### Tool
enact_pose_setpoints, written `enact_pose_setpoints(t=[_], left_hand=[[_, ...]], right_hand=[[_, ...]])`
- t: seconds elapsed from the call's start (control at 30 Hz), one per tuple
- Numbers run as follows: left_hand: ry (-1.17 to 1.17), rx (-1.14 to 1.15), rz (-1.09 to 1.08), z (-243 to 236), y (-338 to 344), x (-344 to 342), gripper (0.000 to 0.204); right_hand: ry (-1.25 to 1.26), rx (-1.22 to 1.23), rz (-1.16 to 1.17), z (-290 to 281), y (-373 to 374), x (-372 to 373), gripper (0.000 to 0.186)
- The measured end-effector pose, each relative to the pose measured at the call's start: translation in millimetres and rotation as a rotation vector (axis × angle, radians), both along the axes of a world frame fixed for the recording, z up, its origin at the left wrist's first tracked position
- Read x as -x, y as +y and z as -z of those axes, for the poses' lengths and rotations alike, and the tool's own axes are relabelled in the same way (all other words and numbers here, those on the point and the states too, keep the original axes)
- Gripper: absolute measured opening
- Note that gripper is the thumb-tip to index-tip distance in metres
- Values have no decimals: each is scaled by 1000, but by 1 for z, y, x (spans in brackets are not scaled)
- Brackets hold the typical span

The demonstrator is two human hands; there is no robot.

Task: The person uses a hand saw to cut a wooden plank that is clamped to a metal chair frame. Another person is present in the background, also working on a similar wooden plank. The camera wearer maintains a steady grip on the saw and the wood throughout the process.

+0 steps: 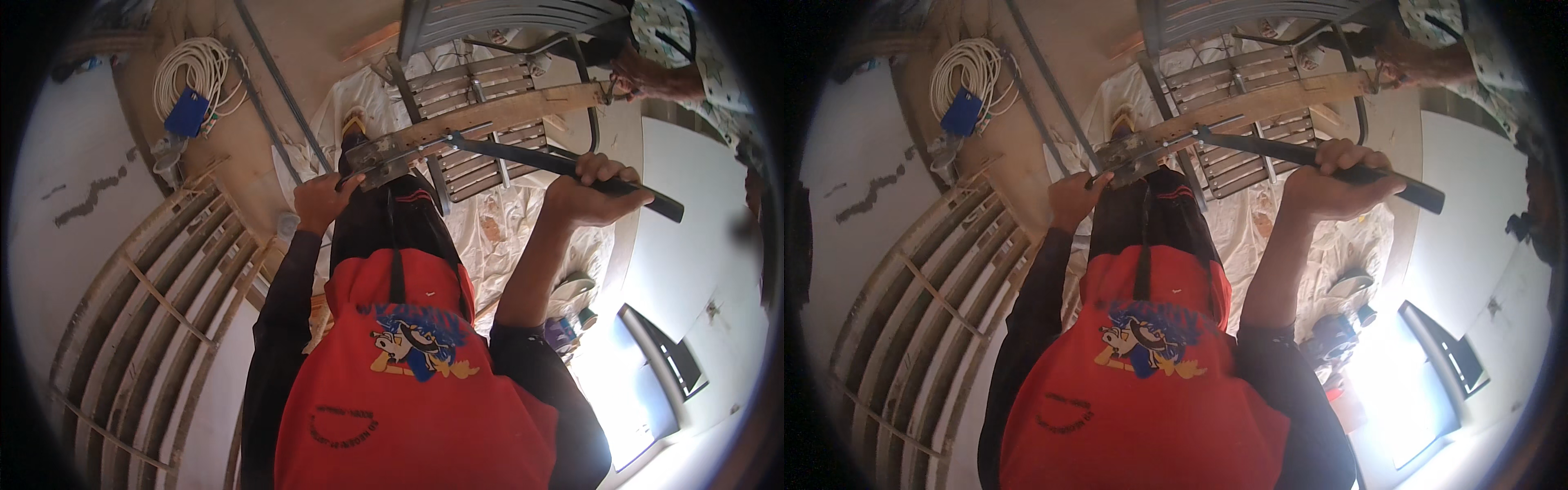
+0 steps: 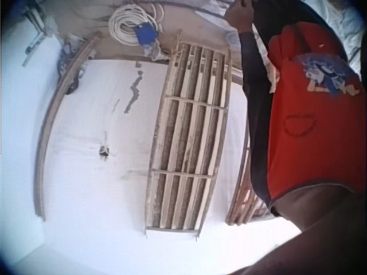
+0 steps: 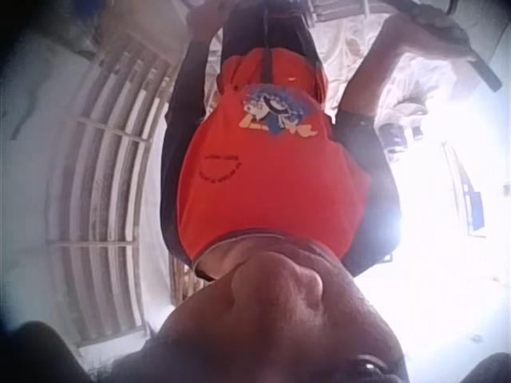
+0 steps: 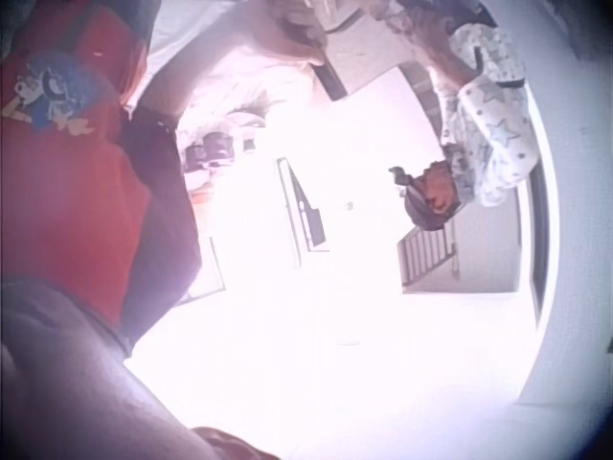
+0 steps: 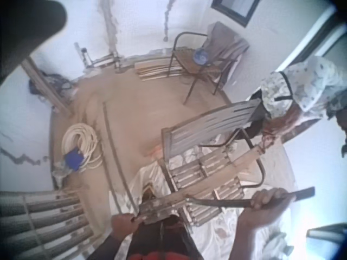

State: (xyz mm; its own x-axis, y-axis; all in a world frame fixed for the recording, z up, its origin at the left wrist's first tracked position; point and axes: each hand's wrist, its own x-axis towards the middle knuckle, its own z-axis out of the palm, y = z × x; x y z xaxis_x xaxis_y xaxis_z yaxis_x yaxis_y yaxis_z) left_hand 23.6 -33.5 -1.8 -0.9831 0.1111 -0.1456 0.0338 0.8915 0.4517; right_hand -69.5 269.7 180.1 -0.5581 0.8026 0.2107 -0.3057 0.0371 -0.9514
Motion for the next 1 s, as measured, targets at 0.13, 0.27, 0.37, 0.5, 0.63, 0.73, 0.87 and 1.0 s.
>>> enact_pose_setpoints(t=[0.13,0.27,0.37,0.5,0.63,0.73,0.87,1.0], left_hand=[[-105,-15,11,1,0,4,56],[-89,-15,13,7,1,3,58],[-96,-21,-12,8,2,3,58],[-157,-26,-16,3,4,4,57],[-149,-90,-41,-2,5,6,57],[-147,-128,-75,-6,6,6,57],[-171,-160,-102,-6,6,6,57],[-157,-94,-82,-1,4,5,57]], right_hand=[[89,59,-124,12,18,-44,39],[-49,-63,-199,17,27,-92,31],[-417,-351,-435,-2,37,-129,18],[-534,122,-838,-30,46,-159,28],[-427,591,-844,-21,57,-190,48],[-330,806,-724,-16,57,-202,51],[-157,1112,-544,-8,56,-210,44],[-212,1347,-494,-34,46,-190,57]])
